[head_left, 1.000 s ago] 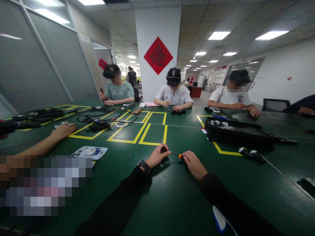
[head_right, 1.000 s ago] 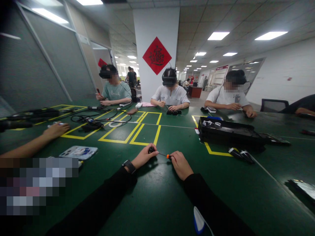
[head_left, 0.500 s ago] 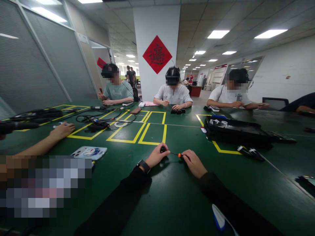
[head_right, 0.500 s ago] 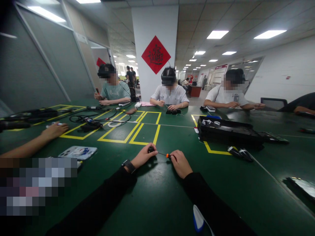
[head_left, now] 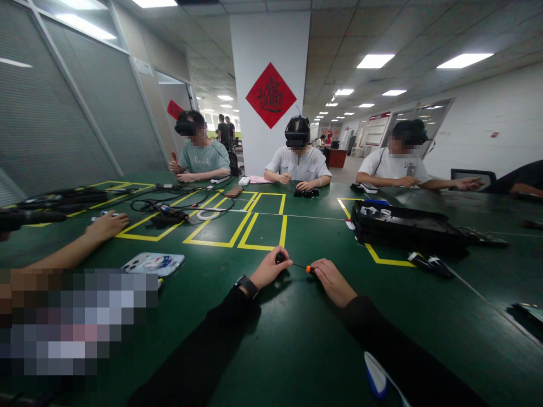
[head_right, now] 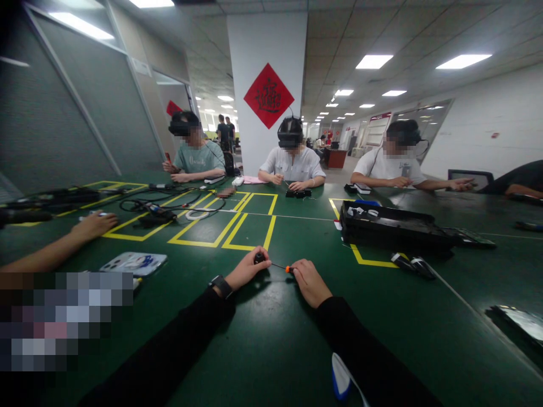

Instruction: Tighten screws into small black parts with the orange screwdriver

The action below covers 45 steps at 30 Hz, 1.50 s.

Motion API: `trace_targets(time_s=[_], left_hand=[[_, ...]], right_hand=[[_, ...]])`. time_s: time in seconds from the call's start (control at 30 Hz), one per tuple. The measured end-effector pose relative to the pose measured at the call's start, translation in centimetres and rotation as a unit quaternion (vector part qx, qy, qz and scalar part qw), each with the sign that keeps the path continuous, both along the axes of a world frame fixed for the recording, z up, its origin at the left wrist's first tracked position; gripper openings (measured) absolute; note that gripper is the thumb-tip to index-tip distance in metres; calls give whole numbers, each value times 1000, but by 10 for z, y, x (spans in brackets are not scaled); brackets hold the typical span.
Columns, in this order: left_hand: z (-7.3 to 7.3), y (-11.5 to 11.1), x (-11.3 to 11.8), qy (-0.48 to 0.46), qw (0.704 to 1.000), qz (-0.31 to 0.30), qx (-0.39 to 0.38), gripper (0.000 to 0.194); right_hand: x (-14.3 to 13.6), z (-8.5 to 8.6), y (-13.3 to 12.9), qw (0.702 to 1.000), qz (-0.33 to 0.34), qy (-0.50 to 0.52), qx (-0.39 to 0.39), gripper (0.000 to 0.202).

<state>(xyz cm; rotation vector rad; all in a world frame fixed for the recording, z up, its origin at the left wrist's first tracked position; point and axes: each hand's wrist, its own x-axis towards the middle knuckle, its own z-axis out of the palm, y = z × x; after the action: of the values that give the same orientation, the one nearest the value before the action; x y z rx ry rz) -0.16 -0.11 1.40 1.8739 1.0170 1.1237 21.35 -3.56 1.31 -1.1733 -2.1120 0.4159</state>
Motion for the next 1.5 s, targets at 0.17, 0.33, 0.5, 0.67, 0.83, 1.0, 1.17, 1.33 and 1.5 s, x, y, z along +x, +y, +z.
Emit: trace_targets(time_s=[0.17,0.33,0.5,0.67,0.83,1.0,1.17,1.33,1.5], left_hand=[[1,-1,1,9,1000,5,-7,17],[0,-1,0,8,1000,-7,0,18],[-3,1,-2,0,1000,-12,5,19],[-2,0,-2,-4,1000,-23,0,21],[-3,1,-2,-1,1000,-29,5,21],[-4,2,-2,16,999,-25,20,19],[-3,3,-2,20,999,-28,26,17],[-6,4,-2,17,999,-31,16,15],[-8,5,-2,1,1000,-27,2,14]], right_hand=[[-2,-2,1,1000,-9,7,3,20],[-1,-2,-1,999,7,33,-19,23],[-1,-1,0,999,-17,35,-22,26],[0,1,1,1000,0,16,-2,22],[0,3,-2,1000,0,27,-8,19],[-1,2,-1,999,-9,33,-17,22],[0,0,2,1000,-2,24,4,22],[0,-1,-2,999,-21,32,31,18],[0,-1,-3,999,-11,35,7,25]])
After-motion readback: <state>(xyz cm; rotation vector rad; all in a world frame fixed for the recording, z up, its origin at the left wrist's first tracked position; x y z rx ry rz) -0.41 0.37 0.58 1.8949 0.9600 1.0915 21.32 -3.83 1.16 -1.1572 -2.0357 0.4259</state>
